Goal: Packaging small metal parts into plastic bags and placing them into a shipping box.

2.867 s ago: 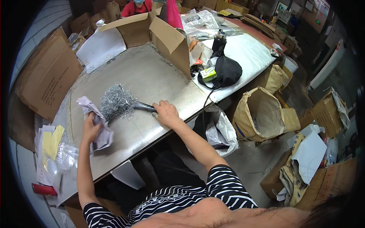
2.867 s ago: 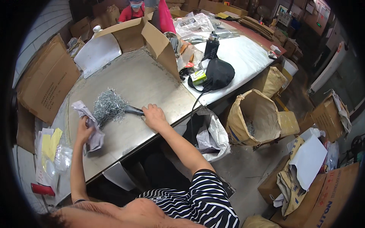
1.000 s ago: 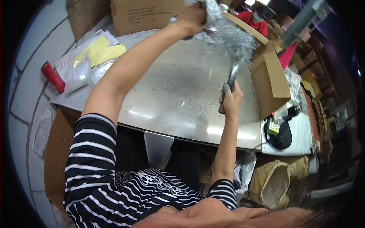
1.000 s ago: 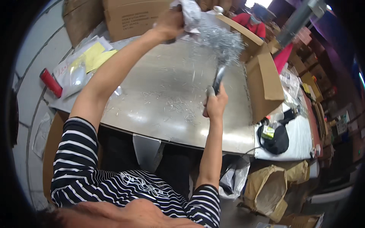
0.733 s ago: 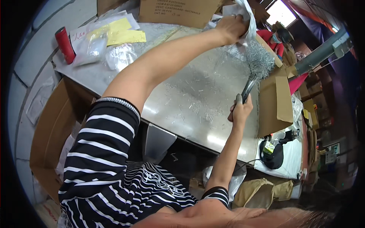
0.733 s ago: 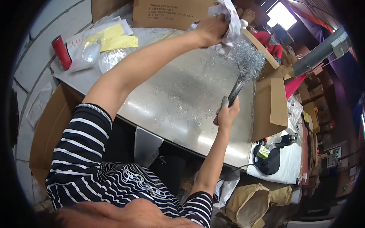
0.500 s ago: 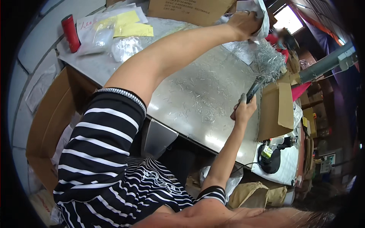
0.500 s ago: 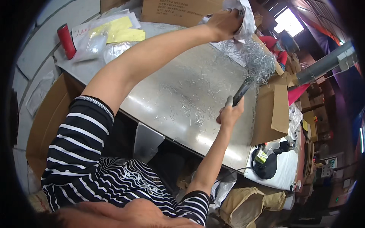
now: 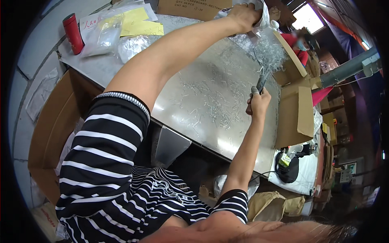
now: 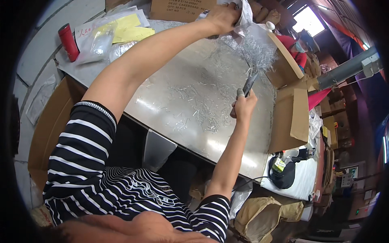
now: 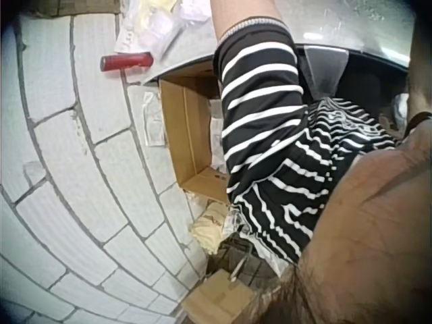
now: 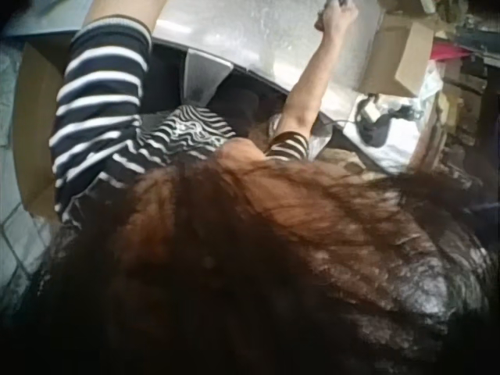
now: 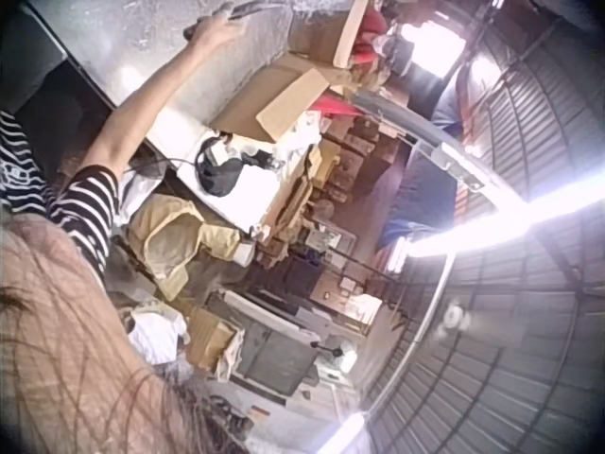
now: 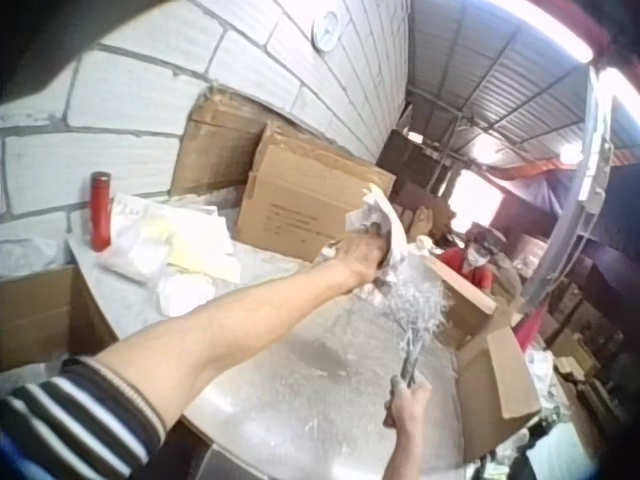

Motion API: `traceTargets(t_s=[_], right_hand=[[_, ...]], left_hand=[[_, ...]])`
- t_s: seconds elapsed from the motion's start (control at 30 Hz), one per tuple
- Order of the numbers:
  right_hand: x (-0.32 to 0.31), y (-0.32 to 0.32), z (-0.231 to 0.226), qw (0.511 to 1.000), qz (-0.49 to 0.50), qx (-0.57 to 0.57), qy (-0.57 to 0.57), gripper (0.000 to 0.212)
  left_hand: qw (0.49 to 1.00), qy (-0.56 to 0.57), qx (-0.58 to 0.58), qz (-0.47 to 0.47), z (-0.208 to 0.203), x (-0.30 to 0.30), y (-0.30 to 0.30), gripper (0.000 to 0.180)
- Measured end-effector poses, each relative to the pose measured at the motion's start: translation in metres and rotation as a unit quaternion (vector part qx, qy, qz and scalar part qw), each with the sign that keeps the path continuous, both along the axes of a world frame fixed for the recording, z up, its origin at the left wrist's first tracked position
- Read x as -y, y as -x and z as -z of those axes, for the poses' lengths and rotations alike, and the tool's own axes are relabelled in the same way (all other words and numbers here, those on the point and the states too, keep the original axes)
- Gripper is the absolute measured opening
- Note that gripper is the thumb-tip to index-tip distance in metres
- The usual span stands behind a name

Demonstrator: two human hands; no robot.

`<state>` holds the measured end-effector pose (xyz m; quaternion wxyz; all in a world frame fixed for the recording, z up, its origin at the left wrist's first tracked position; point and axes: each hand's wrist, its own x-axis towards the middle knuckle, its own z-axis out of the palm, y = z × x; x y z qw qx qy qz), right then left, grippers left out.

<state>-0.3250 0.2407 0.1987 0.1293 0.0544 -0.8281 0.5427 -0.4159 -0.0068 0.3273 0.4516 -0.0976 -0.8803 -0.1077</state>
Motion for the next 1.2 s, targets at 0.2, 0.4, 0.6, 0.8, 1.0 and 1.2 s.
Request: traceTargets(t_s=[0.2, 0.4, 0.6, 0.8, 1.0, 1.2], right_hand=[[0.003, 0.021, 0.009, 0.999, -0.022, 0.023, -0.031, 0.011], [0.002, 0.006, 0.047, 0.999, -0.019, 0.031, 0.002, 0.014], [0.007, -0.023, 0.029, 0.964, -0.129, 0.159, 0.170, 0.010], [-0.024, -0.024, 0.031, 0.955, -0.098, 0.113, 0.257, 0.008], [-0.059, -0.033, 0.026, 0.923, -0.108, 0.135, 0.343, 0.009], [-0.086, -0.034, 0.011, 0.951, -0.035, 0.096, 0.292, 0.012]], left_hand=[[0.999, -0.030, 0.012, -0.008, 0.011, 0.005, 0.006, 0.041], [0.995, -0.088, -0.045, 0.005, -0.001, 0.003, 0.014, 0.033], [0.998, -0.049, -0.025, 0.039, -0.021, -0.058, 0.012, 0.037], [0.987, -0.122, -0.007, 0.103, -0.027, -0.089, 0.017, 0.026], [0.985, -0.102, 0.114, 0.086, 0.002, -0.098, 0.034, 0.027], [0.939, -0.265, -0.006, 0.221, 0.014, -0.055, 0.052, 0.034]])
